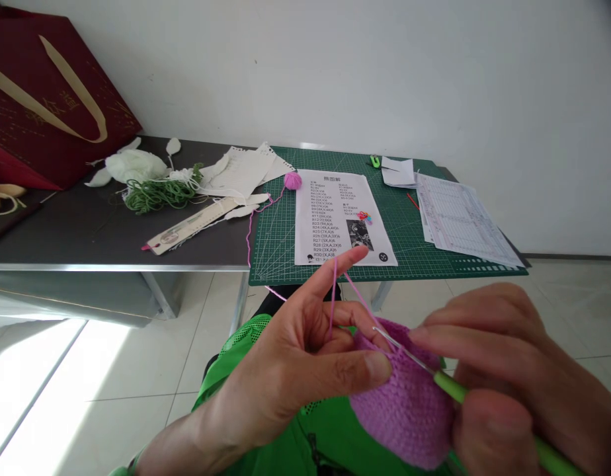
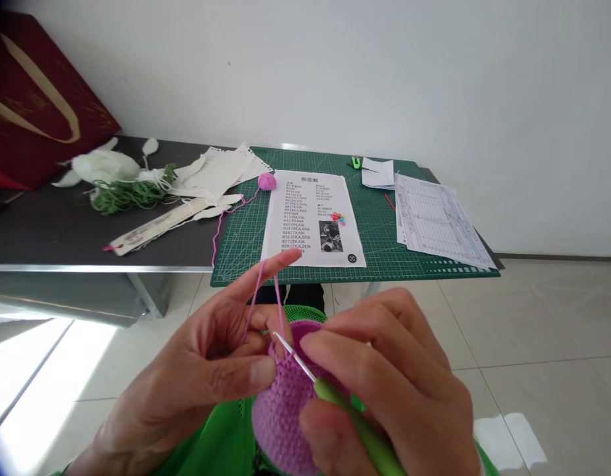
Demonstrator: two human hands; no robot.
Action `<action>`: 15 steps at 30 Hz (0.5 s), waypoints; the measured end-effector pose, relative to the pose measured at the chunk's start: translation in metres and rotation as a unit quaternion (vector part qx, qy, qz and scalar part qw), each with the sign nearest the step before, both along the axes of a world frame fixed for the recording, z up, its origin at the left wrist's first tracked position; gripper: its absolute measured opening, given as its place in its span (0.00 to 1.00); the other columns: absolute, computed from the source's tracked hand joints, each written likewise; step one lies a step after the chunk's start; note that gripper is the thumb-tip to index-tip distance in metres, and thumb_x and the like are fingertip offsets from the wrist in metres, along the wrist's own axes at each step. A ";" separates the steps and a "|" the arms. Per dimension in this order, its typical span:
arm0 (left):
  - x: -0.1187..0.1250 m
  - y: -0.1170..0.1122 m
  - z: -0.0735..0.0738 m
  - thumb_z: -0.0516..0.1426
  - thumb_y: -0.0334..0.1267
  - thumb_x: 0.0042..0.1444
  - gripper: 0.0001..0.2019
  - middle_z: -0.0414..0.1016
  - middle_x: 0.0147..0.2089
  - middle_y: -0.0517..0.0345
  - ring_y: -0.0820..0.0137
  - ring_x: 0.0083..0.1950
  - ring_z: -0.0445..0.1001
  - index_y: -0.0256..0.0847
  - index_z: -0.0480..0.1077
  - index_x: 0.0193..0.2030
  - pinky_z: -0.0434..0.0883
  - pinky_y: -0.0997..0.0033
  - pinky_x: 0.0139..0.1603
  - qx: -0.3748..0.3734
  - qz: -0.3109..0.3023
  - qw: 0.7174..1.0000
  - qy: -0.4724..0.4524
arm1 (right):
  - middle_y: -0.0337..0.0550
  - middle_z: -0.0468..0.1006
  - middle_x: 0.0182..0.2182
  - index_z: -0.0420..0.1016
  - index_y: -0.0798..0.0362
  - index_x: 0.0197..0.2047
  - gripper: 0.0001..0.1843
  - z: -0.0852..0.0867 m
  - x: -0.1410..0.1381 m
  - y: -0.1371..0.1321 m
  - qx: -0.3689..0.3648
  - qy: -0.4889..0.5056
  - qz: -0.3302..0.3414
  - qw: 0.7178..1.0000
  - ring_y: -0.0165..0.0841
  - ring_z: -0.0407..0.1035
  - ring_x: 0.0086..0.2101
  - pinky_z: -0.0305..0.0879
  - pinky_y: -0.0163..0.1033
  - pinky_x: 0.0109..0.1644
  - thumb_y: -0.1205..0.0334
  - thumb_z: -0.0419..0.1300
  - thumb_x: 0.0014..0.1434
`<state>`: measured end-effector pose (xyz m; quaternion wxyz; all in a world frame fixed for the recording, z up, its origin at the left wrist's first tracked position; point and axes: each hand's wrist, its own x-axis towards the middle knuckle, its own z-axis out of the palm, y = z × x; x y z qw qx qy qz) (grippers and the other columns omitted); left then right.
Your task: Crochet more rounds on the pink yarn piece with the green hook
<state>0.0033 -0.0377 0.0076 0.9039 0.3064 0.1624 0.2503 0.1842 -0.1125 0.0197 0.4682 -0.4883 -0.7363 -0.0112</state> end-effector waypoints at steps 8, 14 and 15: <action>0.000 0.003 -0.004 0.69 0.25 0.55 0.39 0.78 0.36 0.63 0.83 0.25 0.61 0.55 0.64 0.70 0.62 0.82 0.31 -0.009 0.000 1.000 -0.018 | 0.39 0.79 0.29 0.75 0.55 0.37 0.08 0.010 -0.009 0.002 -0.049 0.021 0.032 0.998 0.27 0.70 0.29 0.71 0.35 0.35 0.68 0.56 0.67; 0.004 0.004 -0.003 0.68 0.23 0.55 0.38 0.79 0.37 0.60 0.79 0.31 0.72 0.50 0.65 0.70 0.68 0.81 0.33 -0.027 0.000 0.999 -0.026 | 0.38 0.73 0.25 0.74 0.55 0.36 0.18 0.012 -0.009 -0.001 -0.094 0.096 0.037 0.990 0.25 0.67 0.27 0.66 0.33 0.30 0.58 0.49 0.74; 0.004 0.004 -0.002 0.68 0.23 0.55 0.37 0.79 0.36 0.60 0.79 0.31 0.72 0.49 0.65 0.69 0.68 0.82 0.33 -0.029 0.001 0.999 -0.026 | 0.37 0.73 0.25 0.74 0.55 0.36 0.18 0.013 -0.010 -0.001 -0.107 0.102 0.054 0.987 0.25 0.67 0.27 0.65 0.33 0.29 0.57 0.49 0.74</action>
